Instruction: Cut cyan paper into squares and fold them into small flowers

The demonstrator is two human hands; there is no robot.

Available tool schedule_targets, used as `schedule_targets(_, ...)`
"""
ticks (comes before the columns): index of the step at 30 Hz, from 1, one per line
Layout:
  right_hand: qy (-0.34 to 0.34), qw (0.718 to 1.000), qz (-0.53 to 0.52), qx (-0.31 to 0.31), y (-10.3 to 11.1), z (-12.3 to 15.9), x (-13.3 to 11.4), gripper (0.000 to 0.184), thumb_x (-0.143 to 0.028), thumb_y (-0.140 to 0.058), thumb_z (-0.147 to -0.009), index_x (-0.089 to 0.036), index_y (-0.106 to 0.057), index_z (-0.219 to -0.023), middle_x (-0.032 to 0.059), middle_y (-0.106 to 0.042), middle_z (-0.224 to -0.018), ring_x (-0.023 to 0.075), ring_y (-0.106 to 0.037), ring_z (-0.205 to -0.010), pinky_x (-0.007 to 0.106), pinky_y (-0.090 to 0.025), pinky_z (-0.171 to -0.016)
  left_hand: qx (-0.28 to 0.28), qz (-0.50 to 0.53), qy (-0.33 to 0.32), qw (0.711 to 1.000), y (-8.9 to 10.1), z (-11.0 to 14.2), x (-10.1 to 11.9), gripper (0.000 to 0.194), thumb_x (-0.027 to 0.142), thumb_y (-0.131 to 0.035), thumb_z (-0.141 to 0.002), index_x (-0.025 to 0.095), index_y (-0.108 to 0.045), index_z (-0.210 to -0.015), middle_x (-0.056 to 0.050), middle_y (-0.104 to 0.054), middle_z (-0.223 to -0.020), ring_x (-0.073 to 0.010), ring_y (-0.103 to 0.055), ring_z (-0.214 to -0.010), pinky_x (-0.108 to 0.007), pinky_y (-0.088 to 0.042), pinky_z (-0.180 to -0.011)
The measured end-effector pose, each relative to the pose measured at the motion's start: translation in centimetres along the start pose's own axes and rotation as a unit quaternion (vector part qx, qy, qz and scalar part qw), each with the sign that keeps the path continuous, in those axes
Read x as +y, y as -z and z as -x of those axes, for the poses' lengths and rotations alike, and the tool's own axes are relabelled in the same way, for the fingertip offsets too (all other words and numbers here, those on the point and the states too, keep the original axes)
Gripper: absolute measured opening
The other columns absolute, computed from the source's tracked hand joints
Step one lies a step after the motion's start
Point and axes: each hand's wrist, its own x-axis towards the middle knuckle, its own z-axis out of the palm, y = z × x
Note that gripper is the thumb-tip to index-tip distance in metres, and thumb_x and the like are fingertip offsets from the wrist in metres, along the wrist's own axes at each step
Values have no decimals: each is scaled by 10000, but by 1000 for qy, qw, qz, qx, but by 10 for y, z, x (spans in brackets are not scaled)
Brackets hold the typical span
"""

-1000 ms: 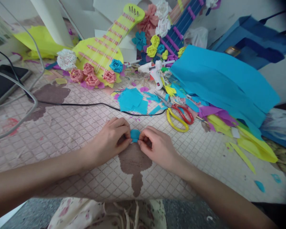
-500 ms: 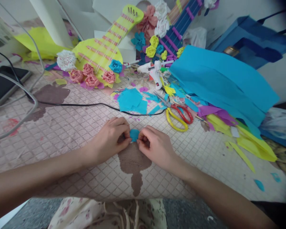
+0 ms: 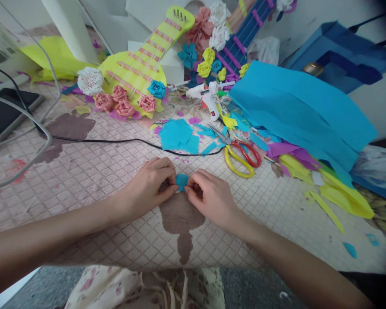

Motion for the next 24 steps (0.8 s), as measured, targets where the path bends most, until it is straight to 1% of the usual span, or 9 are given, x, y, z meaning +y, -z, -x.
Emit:
schedule_targets(2,1,1000,3,1,0,0,0,106,-162,-542,-808,-193,-481,-726,-20,-557,-758,113,-506,-675,245,-324,-589,-2,-2,1,1000,0,0,0,79,121,-531,-795,167,-534,-731,-43,-549,-849,-182,-505,-820,-327,-422,-747)
schedule_targets(7,3,1000,6,4,-2,0,-1,112,-166,-548,-806,-194,-476,-725,-22,-552,-757,113,-506,-676,246,-319,-585,2,-12,-1,1000,-1,0,-1,79,108,-543,-769,170,-527,-722,-38,-546,-846,-183,-501,-820,-331,-419,-755)
schedule_targets(11,-2,1000,9,3,-3,0,0,121,-161,-564,-796,-196,-475,-722,-24,-552,-757,115,-510,-679,245,-316,-582,-1,-17,11,1000,-2,0,-1,84,107,-550,-758,170,-524,-708,-39,-550,-841,-188,-505,-822,-340,-420,-764)
schedule_targets(16,9,1000,-24,-2,0,0,1,105,-122,-553,-801,-210,-500,-826,-25,-565,-812,113,-537,-729,234,-330,-605,-1,-4,33,999,0,-1,1,84,111,-551,-757,177,-540,-807,-37,-566,-877,-199,-515,-861,-349,-421,-780)
schedule_targets(19,23,999,-28,-19,3,1,1,112,-103,-523,-817,-214,-509,-813,-25,-558,-815,110,-531,-726,234,-336,-623,-11,7,33,999,2,-2,4,98,105,-535,-767,183,-548,-826,-35,-573,-893,-202,-517,-882,-349,-421,-784)
schedule_targets(21,21,999,-27,-26,4,0,0,96,-120,-509,-837,-211,-516,-806,-20,-565,-819,113,-532,-727,238,-338,-627,-15,9,32,999,3,-3,5,96,102,-532,-765,184,-552,-812,-34,-574,-885,-201,-519,-875,-349,-421,-780)
schedule_targets(24,8,1000,-20,-15,2,-1,-1,76,-207,-494,-881,-206,-518,-810,-10,-577,-802,124,-537,-721,249,-336,-618,-9,9,34,999,3,-3,5,88,106,-536,-761,184,-551,-800,-33,-577,-873,-199,-526,-863,-347,-425,-774)
